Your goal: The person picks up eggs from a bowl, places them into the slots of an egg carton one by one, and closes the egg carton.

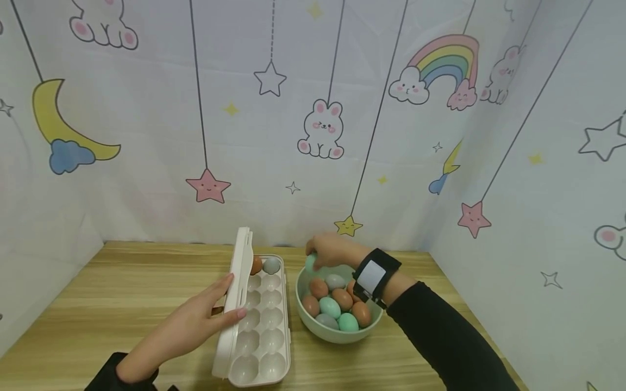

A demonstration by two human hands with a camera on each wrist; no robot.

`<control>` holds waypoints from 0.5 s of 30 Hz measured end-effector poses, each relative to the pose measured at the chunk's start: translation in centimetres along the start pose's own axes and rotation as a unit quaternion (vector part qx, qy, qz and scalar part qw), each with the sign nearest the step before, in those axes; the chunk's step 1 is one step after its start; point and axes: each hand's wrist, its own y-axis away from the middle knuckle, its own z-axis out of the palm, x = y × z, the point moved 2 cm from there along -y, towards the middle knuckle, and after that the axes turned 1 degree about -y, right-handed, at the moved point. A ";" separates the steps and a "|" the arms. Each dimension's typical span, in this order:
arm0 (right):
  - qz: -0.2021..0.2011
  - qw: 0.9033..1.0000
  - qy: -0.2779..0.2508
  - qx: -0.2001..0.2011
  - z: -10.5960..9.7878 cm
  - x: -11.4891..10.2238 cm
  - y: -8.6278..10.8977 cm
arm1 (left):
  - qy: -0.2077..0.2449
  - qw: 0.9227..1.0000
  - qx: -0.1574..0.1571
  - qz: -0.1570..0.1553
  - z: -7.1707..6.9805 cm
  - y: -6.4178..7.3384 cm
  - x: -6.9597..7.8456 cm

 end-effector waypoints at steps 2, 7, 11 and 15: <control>-0.001 1.000 0.005 0.000 -0.2 -0.3 -0.2 | 0.003 1.000 -0.001 0.003 0.0 0.0 0.0; -0.006 1.000 0.011 0.002 -0.7 -1.2 -1.1 | -0.010 1.000 0.002 -0.002 0.1 0.0 -0.1; -0.012 1.000 0.016 0.000 -0.9 -2.0 -1.9 | -0.021 1.000 0.005 -0.011 0.1 0.0 -0.1; -0.018 1.000 0.019 -0.002 -0.9 -2.5 -2.8 | -0.024 1.000 0.007 -0.004 0.1 0.0 0.0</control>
